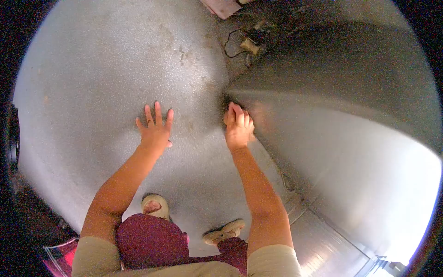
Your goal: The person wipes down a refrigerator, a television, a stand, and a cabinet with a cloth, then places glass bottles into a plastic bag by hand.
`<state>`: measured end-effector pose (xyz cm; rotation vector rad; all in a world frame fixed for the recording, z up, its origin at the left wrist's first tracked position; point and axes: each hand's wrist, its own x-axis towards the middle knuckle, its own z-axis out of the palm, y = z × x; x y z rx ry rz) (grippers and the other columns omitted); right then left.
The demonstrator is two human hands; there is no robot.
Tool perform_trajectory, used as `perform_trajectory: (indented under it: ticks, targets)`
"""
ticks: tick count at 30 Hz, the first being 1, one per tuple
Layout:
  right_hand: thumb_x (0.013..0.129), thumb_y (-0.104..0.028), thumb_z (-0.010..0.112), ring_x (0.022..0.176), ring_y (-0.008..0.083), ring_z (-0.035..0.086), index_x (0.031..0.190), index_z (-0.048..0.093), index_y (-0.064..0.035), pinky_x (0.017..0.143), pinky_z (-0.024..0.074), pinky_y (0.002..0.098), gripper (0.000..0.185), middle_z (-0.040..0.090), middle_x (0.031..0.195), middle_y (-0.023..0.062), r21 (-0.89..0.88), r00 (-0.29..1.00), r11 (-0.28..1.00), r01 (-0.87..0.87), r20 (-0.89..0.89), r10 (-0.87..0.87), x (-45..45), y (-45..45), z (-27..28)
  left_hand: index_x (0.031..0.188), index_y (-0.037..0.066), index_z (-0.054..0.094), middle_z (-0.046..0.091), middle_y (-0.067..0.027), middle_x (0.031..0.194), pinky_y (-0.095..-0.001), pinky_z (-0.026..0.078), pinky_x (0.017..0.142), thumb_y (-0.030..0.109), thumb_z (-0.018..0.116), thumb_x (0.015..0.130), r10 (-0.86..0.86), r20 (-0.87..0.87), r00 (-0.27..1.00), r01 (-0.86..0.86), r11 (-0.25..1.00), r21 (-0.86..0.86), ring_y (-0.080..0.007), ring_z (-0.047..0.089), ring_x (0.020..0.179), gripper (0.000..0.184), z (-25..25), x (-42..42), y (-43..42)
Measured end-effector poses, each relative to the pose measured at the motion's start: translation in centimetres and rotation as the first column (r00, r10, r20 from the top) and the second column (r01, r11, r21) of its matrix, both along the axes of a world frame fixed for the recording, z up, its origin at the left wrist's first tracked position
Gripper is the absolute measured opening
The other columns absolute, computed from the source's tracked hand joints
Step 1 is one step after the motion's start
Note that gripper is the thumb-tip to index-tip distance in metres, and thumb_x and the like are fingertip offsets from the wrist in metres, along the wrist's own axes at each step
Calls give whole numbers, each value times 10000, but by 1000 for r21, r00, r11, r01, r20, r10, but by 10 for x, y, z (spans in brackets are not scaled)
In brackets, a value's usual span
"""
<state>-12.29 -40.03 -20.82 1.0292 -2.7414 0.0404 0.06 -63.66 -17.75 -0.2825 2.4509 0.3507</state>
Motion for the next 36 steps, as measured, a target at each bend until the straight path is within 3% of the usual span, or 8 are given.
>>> perform_trajectory:
  ticks: [9, 11, 14, 18, 20, 25, 30, 36]
  targets:
    - [724, -30, 639, 1104, 296, 438, 1188, 532, -49, 938, 405, 371, 476, 391, 1215, 157, -424, 888, 839, 339, 440, -137, 44, -71, 80, 1409, 125, 253, 237, -241, 1429, -568, 245, 1022, 343, 726, 742, 333, -421, 844, -232, 934, 273, -407, 223, 1322, 847, -28, 13, 14]
    - [738, -63, 661, 1203, 344, 376, 1288, 434, -54, 983, 383, 380, 595, 364, 1260, 183, -418, 635, 763, 493, 772, 12, 74, -66, 85, 1380, 92, 313, 386, -172, 1345, -408, 304, 1034, 345, 621, 845, 720, 141, 680, -208, 5, 978, -273, 366, 1258, 667, -19, 0, 32]
    - [734, -100, 685, 1272, 395, 309, 1350, 332, -21, 1024, 352, 408, 715, 252, 1386, 217, -369, 564, 902, 223, 804, 190, 98, -59, 118, 1361, 74, 335, 422, -103, 1305, -330, 368, 991, 337, 550, 896, 472, 629, 618, -288, -609, 739, -187, 440, 1182, 576, 23, 0, 64]
    - [776, -187, 652, 1345, 343, 225, 1389, 275, -22, 1066, 259, 448, 739, 183, 1456, 215, -353, 652, 904, 242, 749, 118, 82, -7, 157, 1257, 70, 410, 524, -75, 1087, -336, 446, 877, 353, 504, 914, 509, 676, 533, -270, -654, 706, -174, 507, 1044, 455, 25, -18, 89]
    - [820, -223, 565, 1312, 294, 310, 1335, 405, -67, 1065, 239, 432, 561, 313, 1425, 113, 12, 960, 993, -116, 256, 109, 50, 24, 197, 1223, 68, 435, 530, -77, 1071, -330, 459, 861, 311, 487, 926, 499, 762, 414, -300, -715, 631, -181, 516, 1035, 388, 24, -46, 91]
    - [845, -202, 503, 1306, 192, 346, 1278, 511, -172, 1083, 203, 385, 433, 383, 1410, 4, 466, 841, 885, 20, -487, 237, -8, 81, 240, 1160, 181, 517, 518, -41, 964, -402, 456, 777, 466, 417, 910, 637, 196, 745, 135, -433, 891, -179, 514, 940, 392, -108, -122, 161]
    - [856, -291, 437, 1328, 189, 311, 1254, 535, -194, 1110, 150, 406, 421, 385, 1406, -12, 536, 646, 844, 22, -652, 397, -24, 92, 222, 1054, 143, 555, 498, -66, 690, -428, 434, 521, 484, 377, 916, 341, 925, 166, -333, -864, 378, -231, 492, 576, 409, -21, -160, 129]
    - [835, -304, 456, 1322, 208, 324, 1239, 549, -197, 1107, 152, 421, 429, 383, 1406, -9, 530, 645, 848, -12, -644, 412, -37, 87, 213, 1013, 52, 581, 608, -159, 764, -370, 463, 616, 127, 449, 875, 929, -225, 294, -321, 318, 892, -266, 548, 633, 205, -59, -176, 122]
